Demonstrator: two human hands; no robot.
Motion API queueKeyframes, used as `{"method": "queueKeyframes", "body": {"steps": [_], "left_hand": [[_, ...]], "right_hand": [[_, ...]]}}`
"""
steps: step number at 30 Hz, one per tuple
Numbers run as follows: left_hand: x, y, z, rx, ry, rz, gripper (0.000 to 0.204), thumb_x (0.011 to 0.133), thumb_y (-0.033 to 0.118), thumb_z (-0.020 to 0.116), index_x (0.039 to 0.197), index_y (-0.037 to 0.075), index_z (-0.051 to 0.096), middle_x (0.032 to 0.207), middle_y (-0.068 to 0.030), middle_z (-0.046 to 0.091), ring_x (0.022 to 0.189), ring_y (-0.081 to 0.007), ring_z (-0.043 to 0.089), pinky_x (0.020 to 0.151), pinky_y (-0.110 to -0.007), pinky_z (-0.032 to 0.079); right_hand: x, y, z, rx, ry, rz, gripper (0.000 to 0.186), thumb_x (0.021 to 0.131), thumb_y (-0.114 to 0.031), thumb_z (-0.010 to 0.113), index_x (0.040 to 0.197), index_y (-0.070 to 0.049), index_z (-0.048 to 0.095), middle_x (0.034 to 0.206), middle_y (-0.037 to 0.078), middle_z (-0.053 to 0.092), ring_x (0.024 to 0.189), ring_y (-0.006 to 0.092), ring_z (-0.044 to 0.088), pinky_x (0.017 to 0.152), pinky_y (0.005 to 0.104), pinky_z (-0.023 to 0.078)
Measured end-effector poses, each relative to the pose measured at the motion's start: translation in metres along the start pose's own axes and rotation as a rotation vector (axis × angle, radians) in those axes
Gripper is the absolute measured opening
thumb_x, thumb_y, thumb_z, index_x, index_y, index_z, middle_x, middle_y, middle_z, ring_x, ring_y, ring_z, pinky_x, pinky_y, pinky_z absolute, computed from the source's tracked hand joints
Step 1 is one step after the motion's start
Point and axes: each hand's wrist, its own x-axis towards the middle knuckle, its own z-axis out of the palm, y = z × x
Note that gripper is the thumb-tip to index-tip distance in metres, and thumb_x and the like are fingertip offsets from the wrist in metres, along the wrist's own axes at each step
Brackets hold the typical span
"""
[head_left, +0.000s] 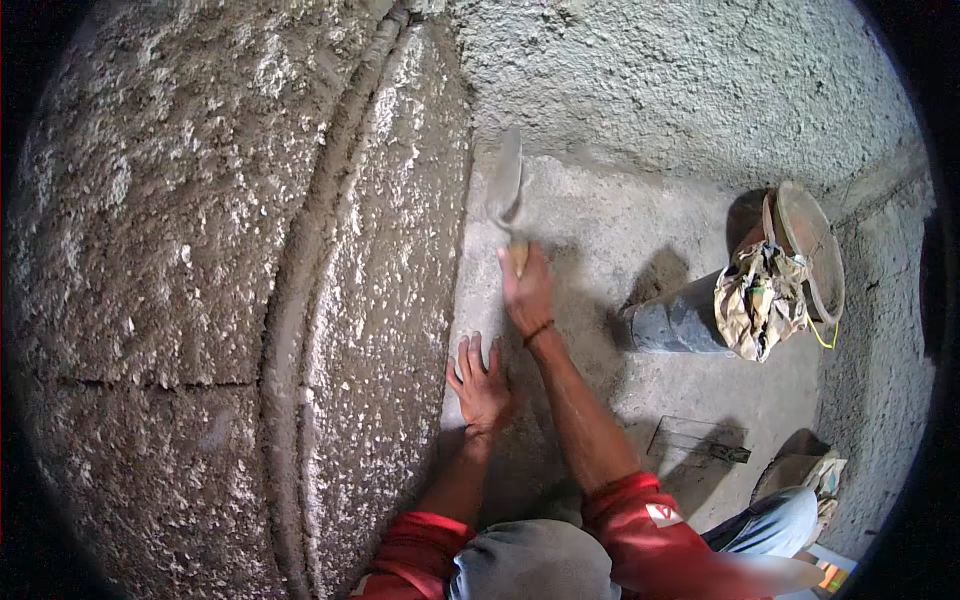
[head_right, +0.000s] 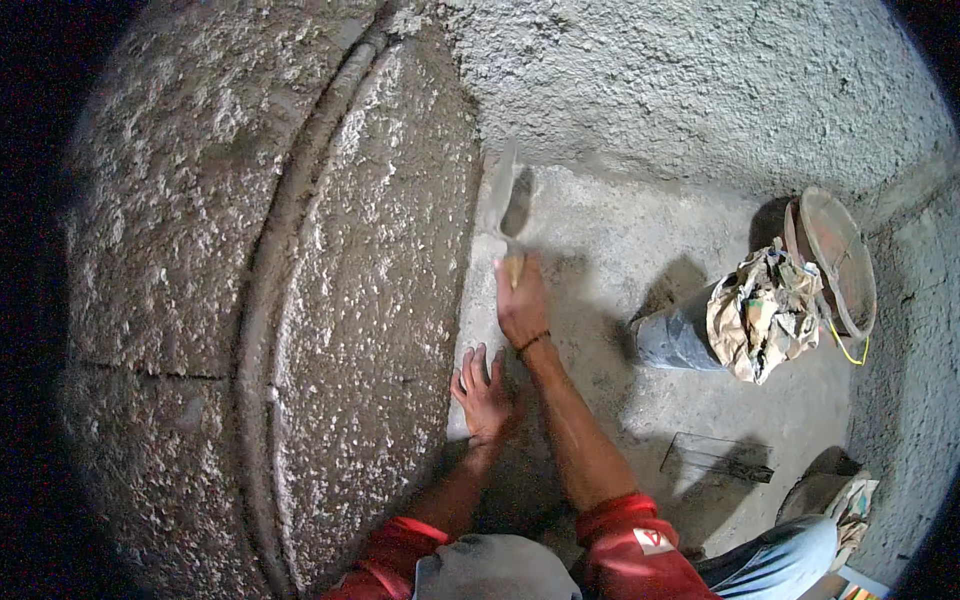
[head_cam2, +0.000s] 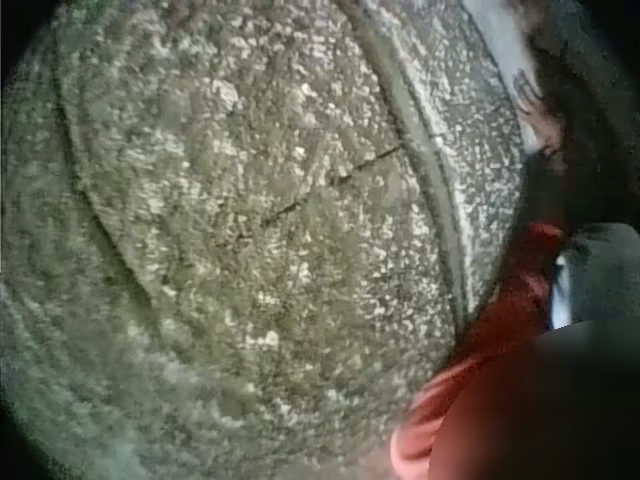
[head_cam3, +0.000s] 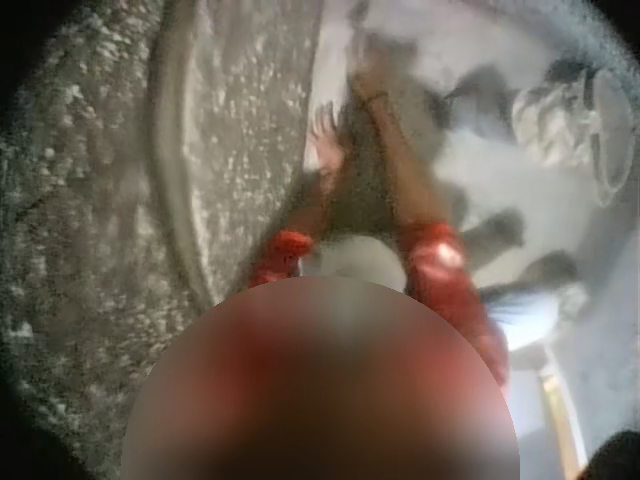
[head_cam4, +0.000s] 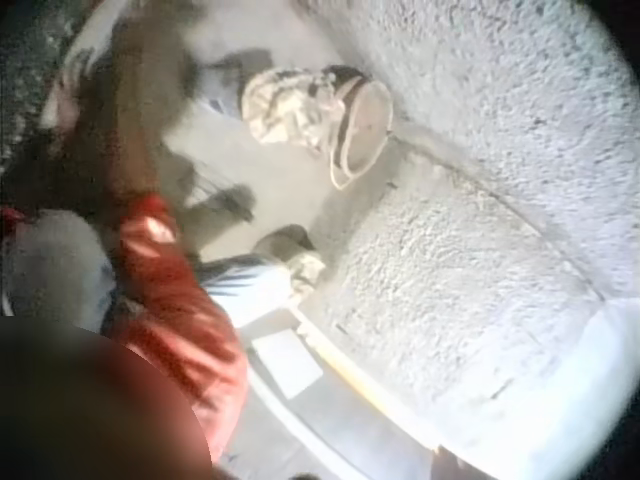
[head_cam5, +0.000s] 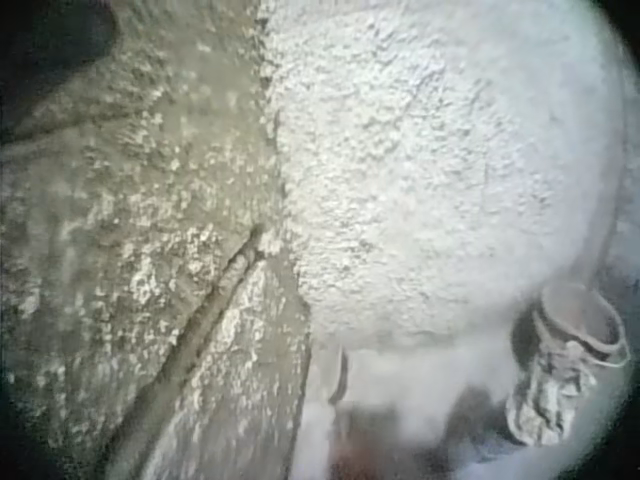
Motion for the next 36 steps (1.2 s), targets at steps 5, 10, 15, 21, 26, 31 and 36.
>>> {"method": "queueKeyframes", "body": {"steps": [5, 10, 15, 21, 26, 31, 36], "left_hand": [[0.005, 0.015, -0.003, -0.072, -0.039, 0.009, 0.059, 0.073, 0.029, 0.061, 0.127, 0.009, 0.049, 0.140, -0.0157, 0.035, 0.133, -0.0335, 0.027, 0.104, -0.057, 0.020], [-0.001, -0.004, 0.003, -0.001, 0.026, 0.004, 0.057, 0.075, 0.030, 0.060, 0.128, 0.010, 0.048, 0.139, -0.0160, 0.035, 0.133, -0.0334, 0.027, 0.104, -0.057, 0.020], [0.001, 0.002, 0.000, -0.008, -0.016, -0.001, 0.057, 0.077, 0.031, 0.059, 0.128, 0.010, 0.047, 0.139, -0.0159, 0.035, 0.133, -0.0335, 0.027, 0.103, -0.057, 0.020], [0.003, 0.008, -0.002, -0.027, -0.027, 0.003, 0.056, 0.078, 0.031, 0.058, 0.128, 0.009, 0.047, 0.140, -0.0164, 0.034, 0.133, -0.0344, 0.026, 0.103, -0.057, 0.020], [0.005, 0.006, 0.000, -0.035, -0.029, 0.006, 0.059, 0.075, 0.029, 0.060, 0.129, 0.007, 0.047, 0.140, -0.0136, 0.032, 0.133, -0.0349, 0.025, 0.104, -0.057, 0.020], [0.006, 0.017, 0.005, -0.026, 0.016, 0.027, 0.056, 0.076, 0.027, 0.057, 0.128, 0.006, 0.048, 0.139, -0.0147, 0.034, 0.132, -0.0345, 0.028, 0.104, -0.056, 0.021], [0.000, -0.001, 0.004, -0.018, 0.033, -0.011, 0.054, 0.077, 0.025, 0.057, 0.127, 0.006, 0.049, 0.137, -0.0154, 0.036, 0.131, -0.0348, 0.029, 0.103, -0.056, 0.021]], "right_hand": [[0.071, 0.046, 0.030, -0.310, -0.366, 0.064, 0.051, 0.091, -0.041, 0.046, 0.106, 0.008, 0.049, 0.094, 0.030, 0.059, 0.092, 0.0452, 0.058, 0.079, 0.0507, 0.046], [0.070, 0.004, 0.029, -0.054, -0.099, 0.041, 0.053, 0.086, -0.044, 0.050, 0.099, 0.007, 0.056, 0.101, 0.032, 0.059, 0.097, 0.0439, 0.058, 0.083, 0.0478, 0.046], [0.091, 0.050, 0.029, -0.278, -0.379, -0.022, 0.055, 0.089, -0.045, 0.047, 0.098, 0.009, 0.056, 0.100, 0.033, 0.059, 0.098, 0.0440, 0.058, 0.083, 0.0480, 0.045], [0.115, 0.071, 0.035, -0.300, -0.490, 0.177, 0.052, 0.088, -0.043, 0.051, 0.095, 0.008, 0.058, 0.094, 0.032, 0.060, 0.092, 0.0419, 0.061, 0.077, 0.0482, 0.047], [0.096, 0.127, 0.033, -0.407, -0.426, -0.208, 0.048, 0.089, -0.041, 0.053, 0.090, 0.007, 0.057, 0.081, 0.028, 0.062, 0.073, 0.0389, 0.063, 0.062, 0.0461, 0.050], [0.079, 0.132, 0.025, -0.290, 0.333, -0.423, 0.044, 0.090, -0.038, 0.053, 0.087, 0.006, 0.055, 0.059, 0.018, 0.057, 0.048, 0.0315, 0.059, 0.048, 0.0421, 0.047], [0.085, 0.094, 0.021, 0.041, -0.267, 0.408, 0.053, 0.087, -0.042, 0.051, 0.091, 0.010, 0.060, 0.090, 0.029, 0.063, 0.087, 0.0438, 0.061, 0.078, 0.0482, 0.046]]}}
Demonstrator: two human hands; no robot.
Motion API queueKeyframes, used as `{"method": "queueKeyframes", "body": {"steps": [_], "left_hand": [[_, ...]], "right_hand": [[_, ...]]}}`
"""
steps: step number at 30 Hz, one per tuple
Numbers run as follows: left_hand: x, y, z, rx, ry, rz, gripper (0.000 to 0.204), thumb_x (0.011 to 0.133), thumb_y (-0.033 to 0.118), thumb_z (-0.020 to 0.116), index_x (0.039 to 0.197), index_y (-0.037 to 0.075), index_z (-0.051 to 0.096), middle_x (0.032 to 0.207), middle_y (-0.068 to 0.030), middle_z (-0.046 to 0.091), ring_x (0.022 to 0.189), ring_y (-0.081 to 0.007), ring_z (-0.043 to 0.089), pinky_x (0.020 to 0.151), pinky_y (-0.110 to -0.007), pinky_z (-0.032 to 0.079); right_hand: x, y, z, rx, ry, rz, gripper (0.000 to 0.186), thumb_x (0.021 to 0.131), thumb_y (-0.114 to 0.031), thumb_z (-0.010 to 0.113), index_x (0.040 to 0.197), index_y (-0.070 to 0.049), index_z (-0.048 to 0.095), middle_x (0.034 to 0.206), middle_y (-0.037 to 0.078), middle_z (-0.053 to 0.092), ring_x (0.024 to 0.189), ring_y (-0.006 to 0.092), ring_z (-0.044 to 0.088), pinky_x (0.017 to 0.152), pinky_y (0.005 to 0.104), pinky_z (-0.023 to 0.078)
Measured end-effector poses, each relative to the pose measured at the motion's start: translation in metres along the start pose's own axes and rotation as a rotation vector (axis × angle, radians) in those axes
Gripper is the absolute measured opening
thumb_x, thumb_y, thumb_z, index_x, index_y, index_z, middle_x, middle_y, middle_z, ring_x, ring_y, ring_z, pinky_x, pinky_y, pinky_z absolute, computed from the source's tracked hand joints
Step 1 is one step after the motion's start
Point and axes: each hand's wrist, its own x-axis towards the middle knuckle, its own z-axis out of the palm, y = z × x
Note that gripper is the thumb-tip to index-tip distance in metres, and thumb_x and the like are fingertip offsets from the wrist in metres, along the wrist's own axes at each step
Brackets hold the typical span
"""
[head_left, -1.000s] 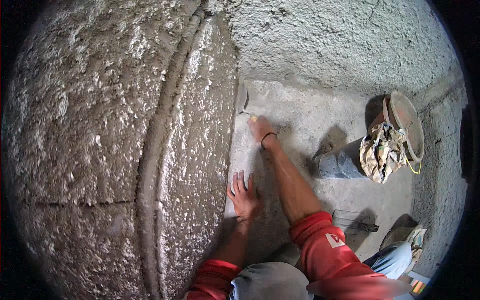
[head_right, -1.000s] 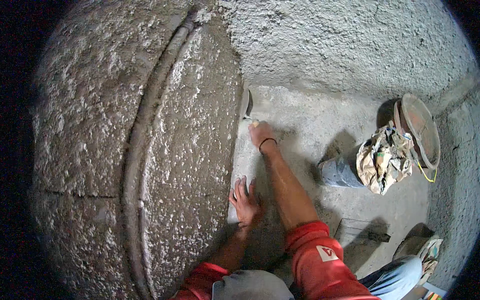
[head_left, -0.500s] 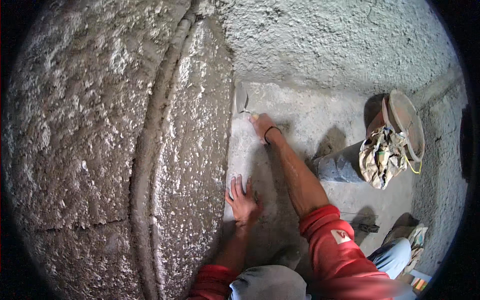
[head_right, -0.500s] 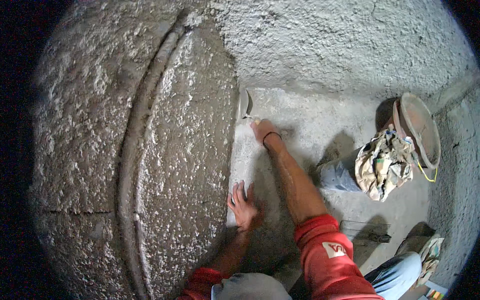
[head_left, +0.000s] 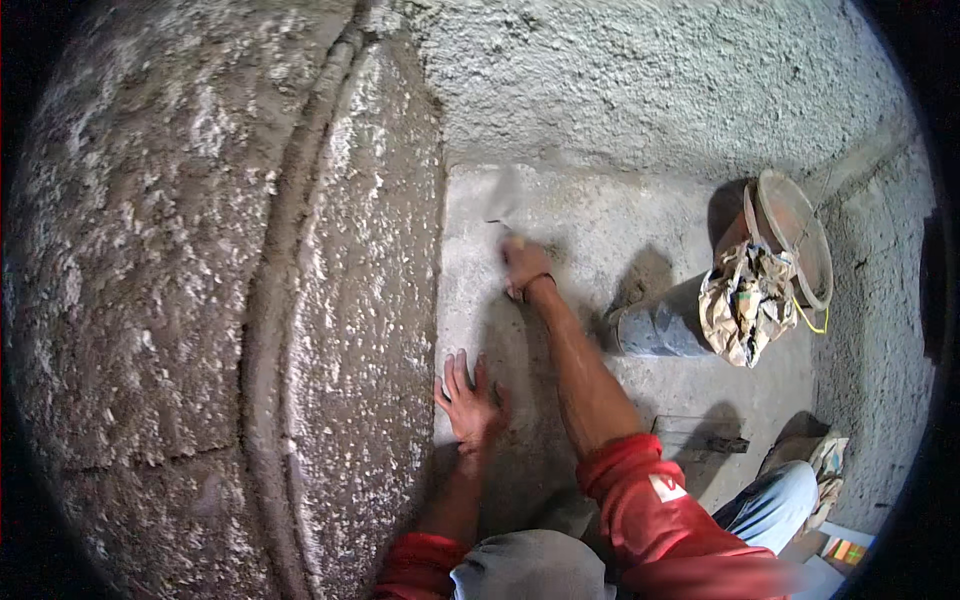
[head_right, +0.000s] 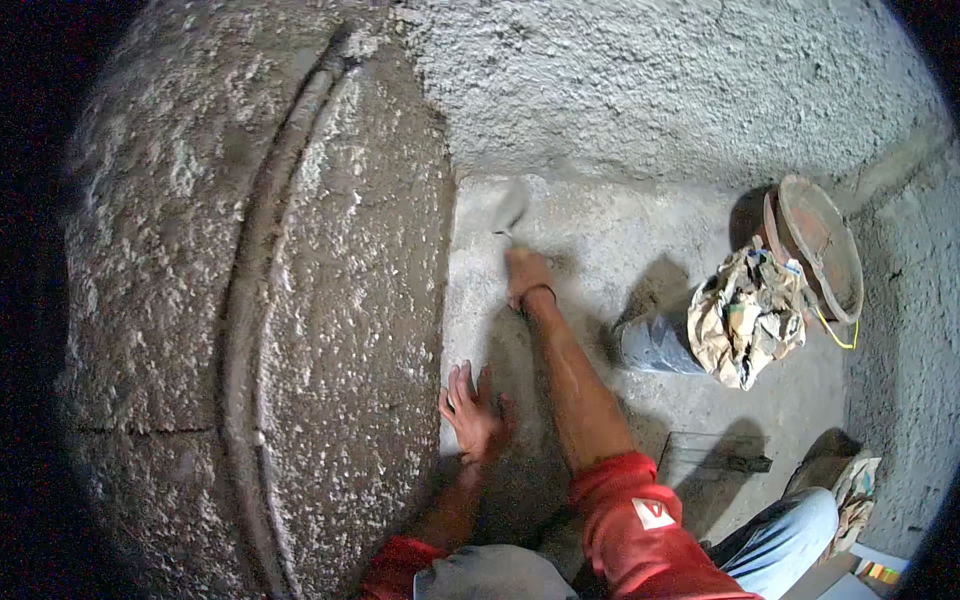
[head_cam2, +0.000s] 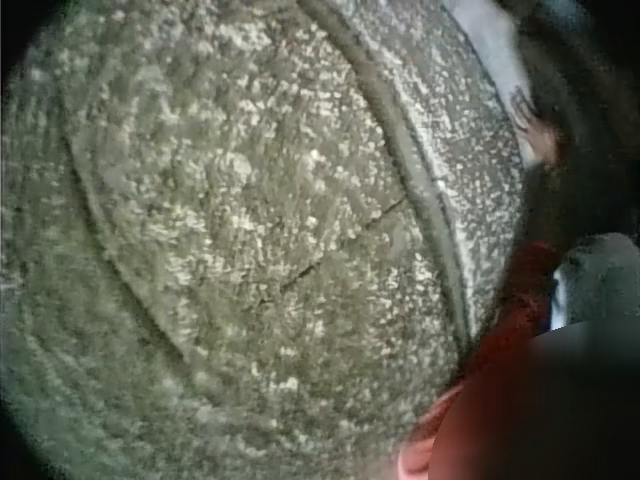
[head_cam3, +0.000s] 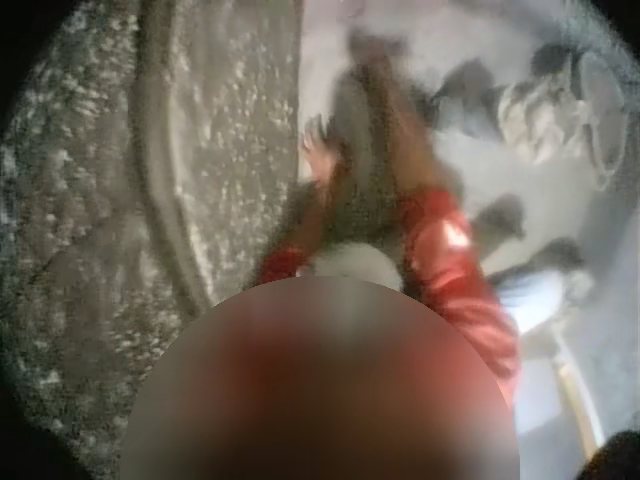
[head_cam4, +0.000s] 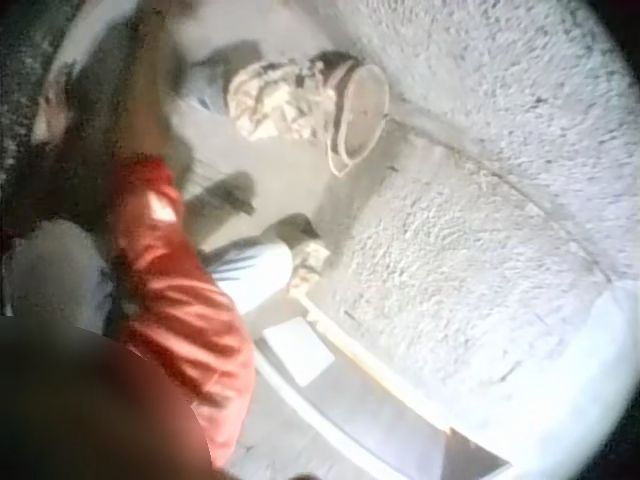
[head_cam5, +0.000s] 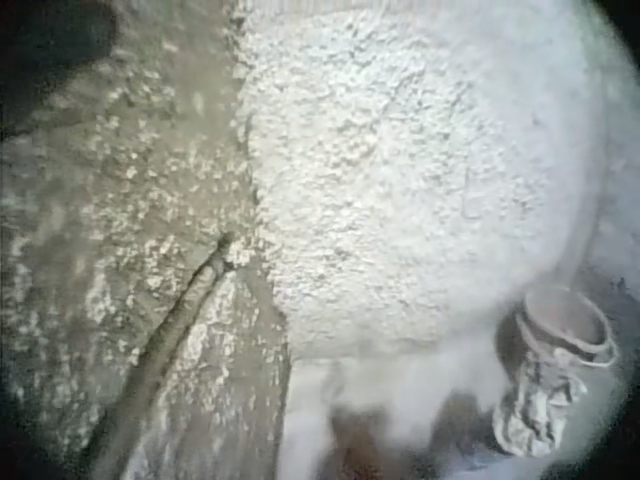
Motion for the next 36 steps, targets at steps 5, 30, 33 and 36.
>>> {"method": "queueKeyframes", "body": {"steps": [5, 30, 33, 36], "left_hand": [[0.006, 0.013, 0.002, -0.027, 0.074, 0.049, 0.051, 0.078, 0.026, 0.057, 0.125, 0.006, 0.051, 0.136, -0.0161, 0.038, 0.131, -0.0356, 0.030, 0.103, -0.056, 0.021], [0.002, 0.004, -0.001, 0.002, -0.001, 0.062, 0.063, 0.067, 0.027, 0.068, 0.122, 0.004, 0.049, 0.140, -0.0156, 0.033, 0.132, -0.0347, 0.028, 0.102, -0.057, 0.021], [0.000, 0.003, -0.008, 0.018, -0.005, 0.039, 0.063, 0.066, 0.026, 0.069, 0.121, 0.004, 0.050, 0.140, -0.0155, 0.033, 0.132, -0.0341, 0.028, 0.102, -0.057, 0.021], [0.002, 0.010, -0.010, 0.013, -0.003, 0.046, 0.062, 0.065, 0.025, 0.070, 0.120, 0.005, 0.051, 0.140, -0.0153, 0.033, 0.132, -0.0337, 0.028, 0.102, -0.057, 0.021]], "right_hand": [[0.002, 0.049, -0.017, 0.146, 0.234, 0.001, 0.049, 0.089, -0.044, 0.049, 0.097, 0.003, 0.058, 0.060, 0.017, 0.058, 0.054, 0.0364, 0.059, 0.058, 0.0455, 0.050], [-0.025, -0.009, -0.006, -0.406, -0.251, -0.267, 0.047, 0.088, -0.043, 0.050, 0.097, 0.002, 0.060, 0.084, 0.028, 0.064, 0.085, 0.0446, 0.062, 0.075, 0.0498, 0.048], [-0.056, -0.008, -0.031, -0.247, -0.354, -0.177, 0.050, 0.087, -0.044, 0.053, 0.095, 0.004, 0.061, 0.083, 0.028, 0.064, 0.084, 0.0452, 0.061, 0.074, 0.0479, 0.048], [-0.073, -0.010, -0.044, -0.312, 0.119, -0.040, 0.053, 0.087, -0.045, 0.053, 0.098, 0.007, 0.058, 0.090, 0.029, 0.063, 0.087, 0.0466, 0.059, 0.077, 0.0480, 0.047]]}}
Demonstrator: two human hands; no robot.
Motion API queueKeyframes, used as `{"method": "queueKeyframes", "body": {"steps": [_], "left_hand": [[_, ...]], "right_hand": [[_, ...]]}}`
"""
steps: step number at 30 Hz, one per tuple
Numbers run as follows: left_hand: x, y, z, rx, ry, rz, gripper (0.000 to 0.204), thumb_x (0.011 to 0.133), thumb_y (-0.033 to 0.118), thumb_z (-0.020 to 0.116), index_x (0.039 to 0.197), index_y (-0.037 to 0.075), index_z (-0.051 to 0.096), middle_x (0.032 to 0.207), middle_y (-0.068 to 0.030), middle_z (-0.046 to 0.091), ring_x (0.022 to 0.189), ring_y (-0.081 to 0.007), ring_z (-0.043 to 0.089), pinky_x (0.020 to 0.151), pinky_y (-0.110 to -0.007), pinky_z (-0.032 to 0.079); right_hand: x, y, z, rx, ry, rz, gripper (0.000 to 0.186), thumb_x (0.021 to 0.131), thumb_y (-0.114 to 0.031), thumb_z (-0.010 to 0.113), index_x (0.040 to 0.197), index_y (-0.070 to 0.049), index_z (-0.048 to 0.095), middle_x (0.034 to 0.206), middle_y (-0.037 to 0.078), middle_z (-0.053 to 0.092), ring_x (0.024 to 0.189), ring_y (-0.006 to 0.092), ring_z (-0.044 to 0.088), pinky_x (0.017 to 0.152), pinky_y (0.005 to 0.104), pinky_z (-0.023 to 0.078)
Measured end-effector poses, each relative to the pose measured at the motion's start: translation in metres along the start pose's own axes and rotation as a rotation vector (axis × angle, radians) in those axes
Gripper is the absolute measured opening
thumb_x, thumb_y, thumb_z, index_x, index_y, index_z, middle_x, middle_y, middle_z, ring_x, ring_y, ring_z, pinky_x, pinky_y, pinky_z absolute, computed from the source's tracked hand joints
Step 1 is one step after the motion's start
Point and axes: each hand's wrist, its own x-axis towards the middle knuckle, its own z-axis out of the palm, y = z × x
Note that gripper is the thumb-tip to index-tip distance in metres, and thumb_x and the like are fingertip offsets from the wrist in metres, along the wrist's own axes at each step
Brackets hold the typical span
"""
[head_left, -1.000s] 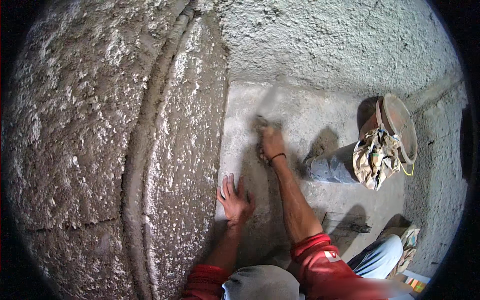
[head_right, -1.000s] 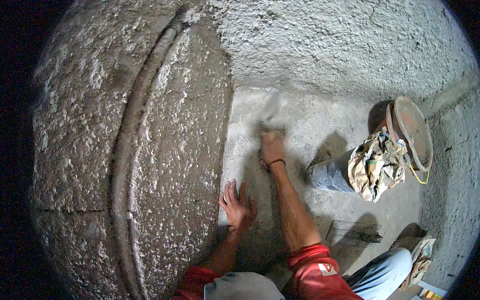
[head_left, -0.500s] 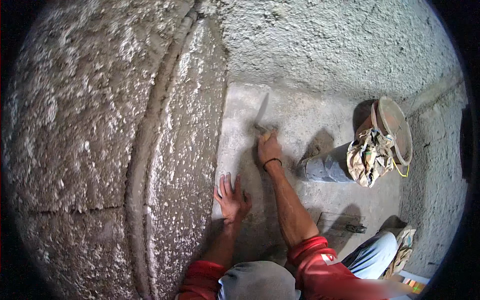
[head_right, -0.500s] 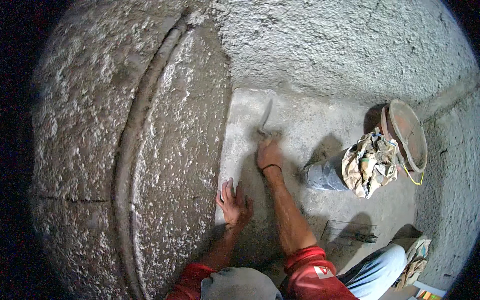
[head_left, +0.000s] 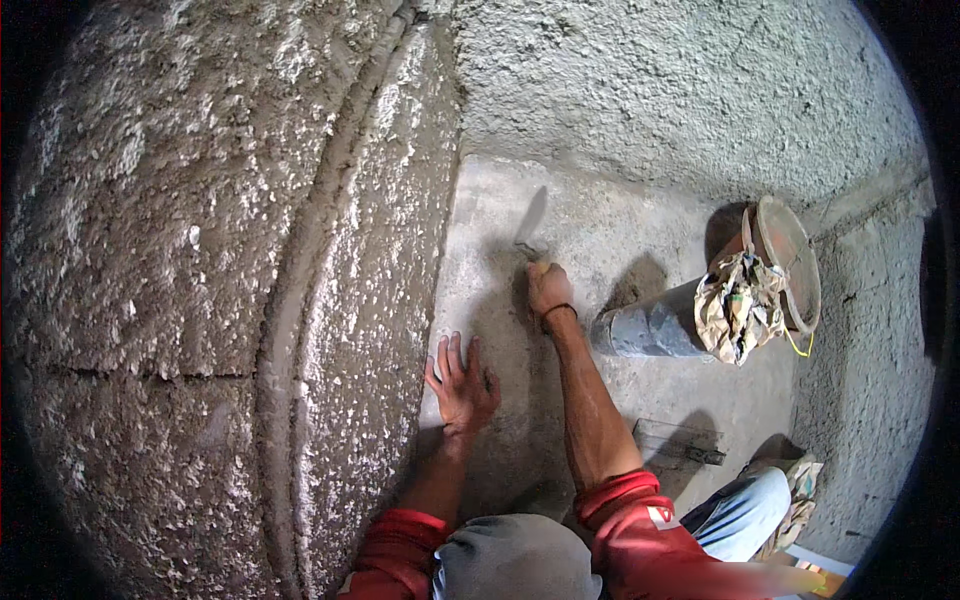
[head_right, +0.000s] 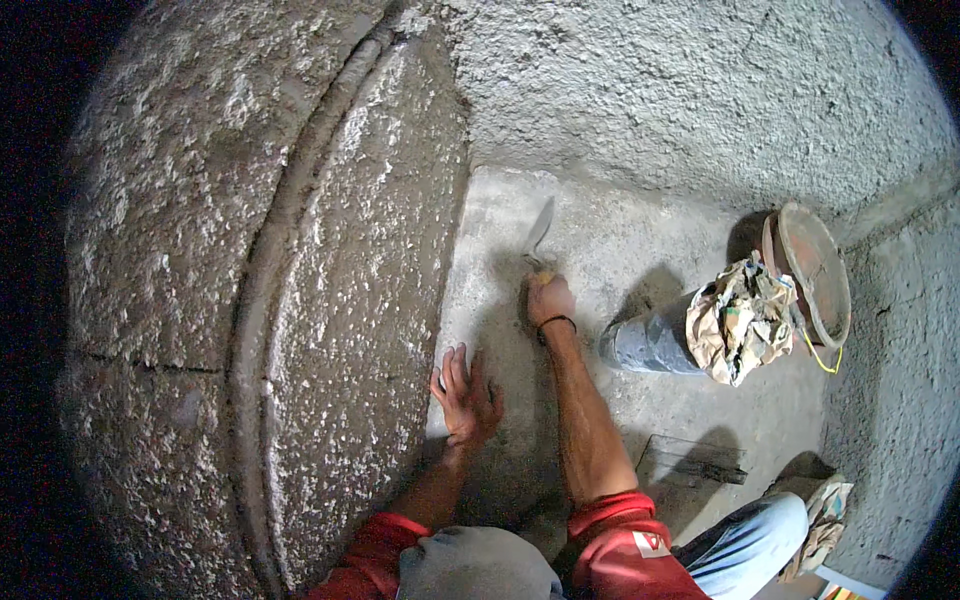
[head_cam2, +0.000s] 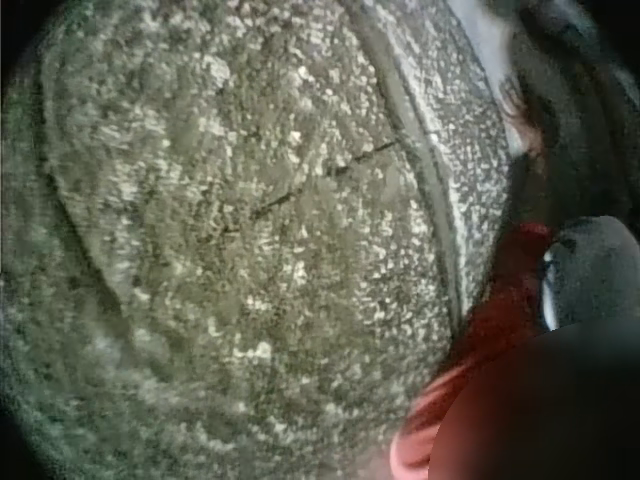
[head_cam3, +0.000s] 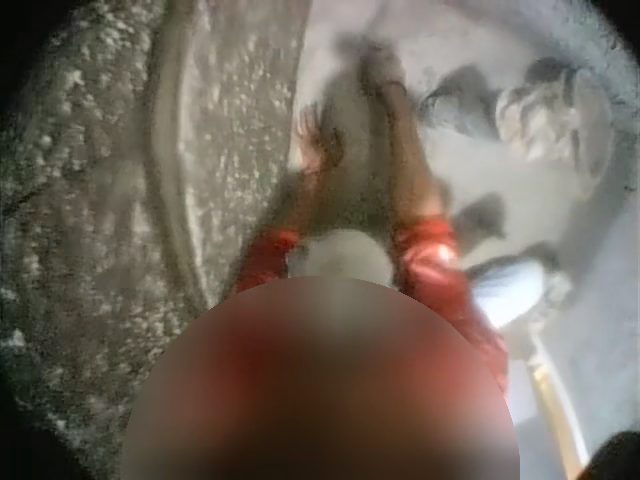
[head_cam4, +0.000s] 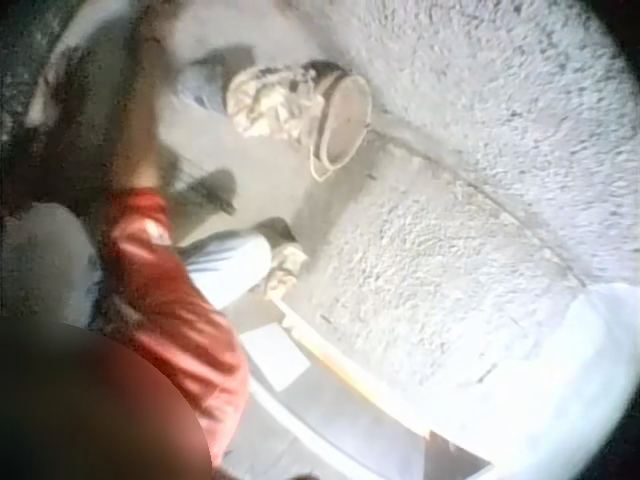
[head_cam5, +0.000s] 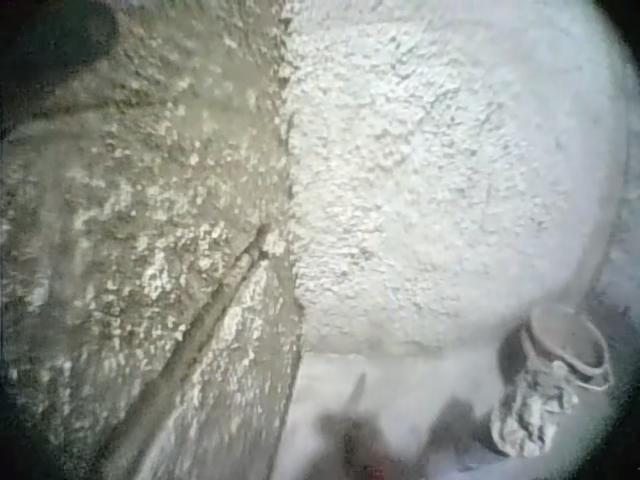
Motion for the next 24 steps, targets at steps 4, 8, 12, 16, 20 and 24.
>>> {"method": "queueKeyframes", "body": {"steps": [4, 8, 12, 16, 20, 24], "left_hand": [[0.000, 0.000, 0.006, -0.014, 0.018, 0.013, 0.061, 0.065, 0.025, 0.070, 0.120, 0.006, 0.051, 0.141, -0.0150, 0.032, 0.132, -0.0341, 0.027, 0.102, -0.057, 0.021], [-0.002, -0.007, 0.004, -0.058, -0.044, -0.030, 0.057, 0.074, 0.027, 0.059, 0.127, 0.008, 0.047, 0.138, -0.0168, 0.035, 0.132, -0.0353, 0.028, 0.102, -0.059, 0.020], [0.002, 0.002, 0.003, -0.060, -0.022, -0.001, 0.058, 0.073, 0.028, 0.060, 0.126, 0.009, 0.048, 0.139, -0.0168, 0.034, 0.133, -0.0351, 0.027, 0.103, -0.058, 0.020], [0.000, -0.004, 0.008, -0.014, -0.011, -0.021, 0.059, 0.073, 0.029, 0.060, 0.127, 0.010, 0.047, 0.139, -0.0164, 0.033, 0.133, -0.0342, 0.026, 0.103, -0.058, 0.020], [-0.007, -0.004, 0.002, -0.013, -0.014, -0.031, 0.058, 0.073, 0.030, 0.059, 0.127, 0.010, 0.048, 0.139, -0.0166, 0.034, 0.133, -0.0342, 0.027, 0.103, -0.058, 0.020], [0.013, 0.005, 0.009, -0.062, 0.029, 0.018, 0.059, 0.072, 0.027, 0.063, 0.125, 0.007, 0.047, 0.140, -0.0156, 0.033, 0.130, -0.0370, 0.029, 0.100, -0.058, 0.023]], "right_hand": [[-0.004, -0.025, 0.015, 0.035, 0.051, -0.170, 0.055, 0.086, -0.044, 0.052, 0.105, 0.008, 0.054, 0.099, 0.032, 0.059, 0.094, 0.0472, 0.057, 0.083, 0.0501, 0.044], [-0.033, -0.060, 0.021, -0.013, 0.046, -0.297, 0.051, 0.087, -0.040, 0.050, 0.107, 0.006, 0.053, 0.100, 0.031, 0.059, 0.095, 0.0474, 0.057, 0.085, 0.0510, 0.043], [0.001, -0.052, 0.024, -0.366, -0.032, -0.310, 0.048, 0.089, -0.038, 0.045, 0.110, 0.004, 0.052, 0.098, 0.030, 0.060, 0.094, 0.0469, 0.058, 0.083, 0.0513, 0.045], [0.019, -0.083, 0.006, -0.237, -0.055, -0.256, 0.037, 0.090, -0.029, 0.049, 0.106, 0.005, 0.052, 0.092, 0.025, 0.063, 0.087, 0.0422, 0.063, 0.076, 0.0462, 0.051], [0.004, -0.082, 0.012, -0.120, 0.117, -0.300, 0.036, 0.091, -0.030, 0.049, 0.099, 0.004, 0.052, 0.085, 0.024, 0.064, 0.081, 0.0434, 0.063, 0.072, 0.0466, 0.052], [0.045, -0.023, 0.031, -0.095, -0.071, -0.421, 0.039, 0.091, -0.035, 0.049, 0.095, 0.004, 0.050, 0.092, 0.030, 0.061, 0.089, 0.0452, 0.060, 0.077, 0.0492, 0.049]]}}
